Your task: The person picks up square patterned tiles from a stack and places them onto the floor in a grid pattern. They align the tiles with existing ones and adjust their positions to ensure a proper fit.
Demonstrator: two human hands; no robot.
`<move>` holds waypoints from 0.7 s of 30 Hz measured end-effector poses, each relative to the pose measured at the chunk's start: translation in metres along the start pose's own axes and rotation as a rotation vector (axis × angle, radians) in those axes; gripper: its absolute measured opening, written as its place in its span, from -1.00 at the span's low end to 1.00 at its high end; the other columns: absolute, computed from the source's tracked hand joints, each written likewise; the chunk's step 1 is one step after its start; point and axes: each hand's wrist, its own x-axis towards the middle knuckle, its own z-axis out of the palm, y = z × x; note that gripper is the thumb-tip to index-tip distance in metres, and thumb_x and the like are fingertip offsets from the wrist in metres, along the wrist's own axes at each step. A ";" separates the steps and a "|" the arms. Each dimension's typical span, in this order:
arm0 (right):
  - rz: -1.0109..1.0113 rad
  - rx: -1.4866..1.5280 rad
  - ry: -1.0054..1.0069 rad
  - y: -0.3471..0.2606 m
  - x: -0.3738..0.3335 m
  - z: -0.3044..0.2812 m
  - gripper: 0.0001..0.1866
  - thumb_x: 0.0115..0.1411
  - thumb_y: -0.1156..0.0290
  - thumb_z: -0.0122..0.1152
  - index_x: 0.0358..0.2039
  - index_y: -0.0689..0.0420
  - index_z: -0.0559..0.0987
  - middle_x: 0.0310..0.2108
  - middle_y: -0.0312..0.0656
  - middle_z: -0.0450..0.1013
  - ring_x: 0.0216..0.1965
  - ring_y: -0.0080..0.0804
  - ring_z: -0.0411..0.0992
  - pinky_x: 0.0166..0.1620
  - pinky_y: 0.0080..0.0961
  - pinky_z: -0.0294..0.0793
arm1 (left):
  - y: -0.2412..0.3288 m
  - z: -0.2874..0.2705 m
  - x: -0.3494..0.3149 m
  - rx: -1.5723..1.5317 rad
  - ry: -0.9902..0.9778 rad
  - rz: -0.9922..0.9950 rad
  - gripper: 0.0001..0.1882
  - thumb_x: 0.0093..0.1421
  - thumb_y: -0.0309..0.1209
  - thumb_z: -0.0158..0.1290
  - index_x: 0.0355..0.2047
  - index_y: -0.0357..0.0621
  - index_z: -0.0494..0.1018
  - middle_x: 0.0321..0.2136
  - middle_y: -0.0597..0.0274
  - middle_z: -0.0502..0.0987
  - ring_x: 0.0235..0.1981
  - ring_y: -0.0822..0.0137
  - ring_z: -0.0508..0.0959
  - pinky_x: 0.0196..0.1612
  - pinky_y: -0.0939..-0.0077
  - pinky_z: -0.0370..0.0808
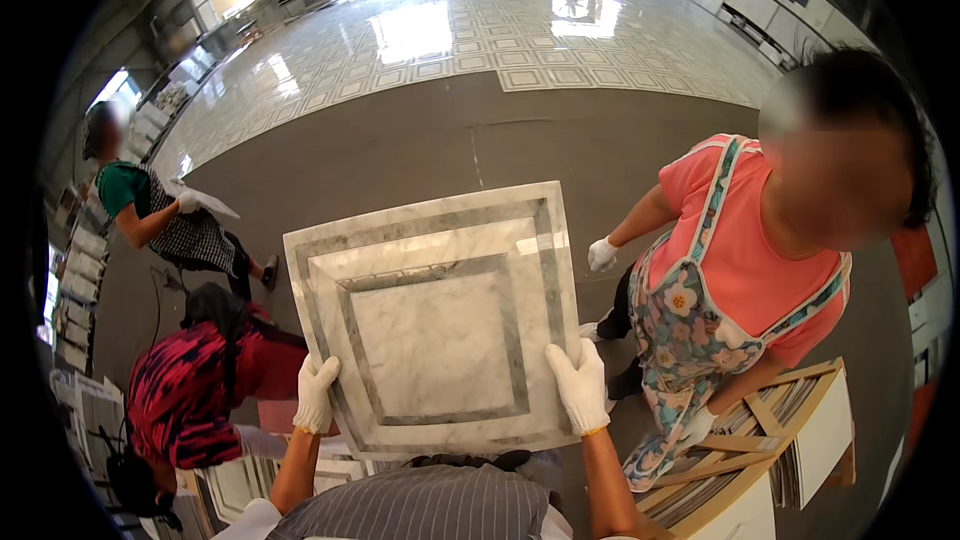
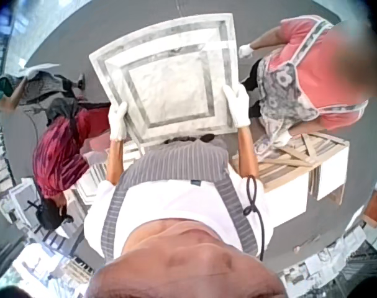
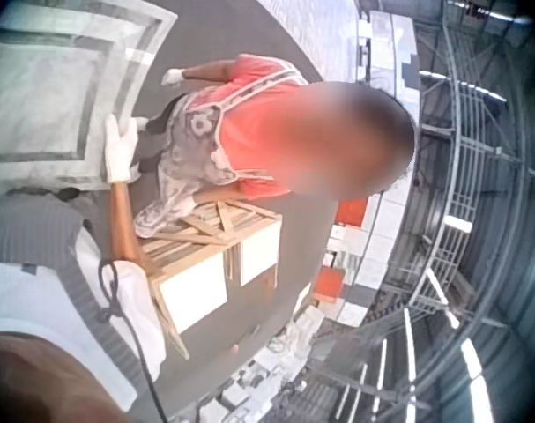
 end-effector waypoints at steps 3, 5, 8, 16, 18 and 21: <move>0.024 0.047 0.068 0.001 0.043 0.006 -0.69 0.12 0.27 0.23 -0.29 0.28 0.49 -0.44 -0.27 0.47 -0.43 -0.59 0.35 -0.31 -0.57 0.36 | 0.013 0.032 0.058 0.001 -0.045 -0.022 -0.61 0.11 -0.41 0.07 -0.05 -0.28 0.37 -0.20 0.25 0.52 -0.23 0.45 0.49 -0.09 0.53 0.41; 0.035 -0.011 0.093 0.016 0.072 0.014 -0.68 0.12 0.23 0.23 -0.31 0.27 0.48 -0.50 -0.24 0.44 -0.46 -0.58 0.32 -0.34 -0.53 0.34 | 0.010 0.039 0.091 0.012 -0.064 -0.010 -0.61 0.11 -0.41 0.06 -0.05 -0.28 0.37 -0.20 0.26 0.52 -0.24 0.44 0.49 -0.11 0.52 0.41; 0.033 -0.058 0.145 0.020 0.118 0.016 -0.64 0.14 0.14 0.18 -0.35 0.23 0.48 -0.56 -0.20 0.38 -0.49 -0.52 0.29 -0.35 -0.49 0.33 | 0.016 0.067 0.142 0.000 -0.127 0.040 -0.64 0.12 -0.41 0.05 -0.07 -0.27 0.37 -0.23 0.28 0.51 -0.27 0.44 0.48 -0.13 0.52 0.41; -0.050 -0.061 0.238 0.056 0.187 -0.001 -0.60 0.17 0.11 0.11 -0.36 0.28 0.47 -0.51 -0.01 0.44 -0.45 -0.30 0.40 -0.32 -0.37 0.36 | -0.001 0.128 0.198 0.080 -0.130 0.136 -0.65 0.13 -0.42 0.05 -0.08 -0.28 0.37 -0.24 0.28 0.50 -0.27 0.45 0.47 -0.14 0.51 0.40; -0.005 -0.097 0.233 0.065 0.195 -0.008 -0.60 0.17 0.11 0.11 -0.35 0.27 0.48 -0.49 0.00 0.46 -0.43 -0.28 0.43 -0.31 -0.37 0.37 | -0.018 0.136 0.208 0.091 -0.159 0.117 -0.64 0.13 -0.42 0.05 -0.07 -0.28 0.37 -0.23 0.27 0.50 -0.26 0.44 0.48 -0.13 0.51 0.40; -0.051 -0.005 0.310 0.066 0.231 -0.020 -0.63 0.16 0.13 0.14 -0.31 0.24 0.51 -0.45 -0.03 0.51 -0.40 -0.21 0.47 -0.28 -0.42 0.39 | -0.019 0.170 0.243 0.124 -0.200 0.107 -0.60 0.12 -0.42 0.07 -0.03 -0.28 0.34 -0.19 0.24 0.50 -0.23 0.42 0.48 -0.09 0.49 0.41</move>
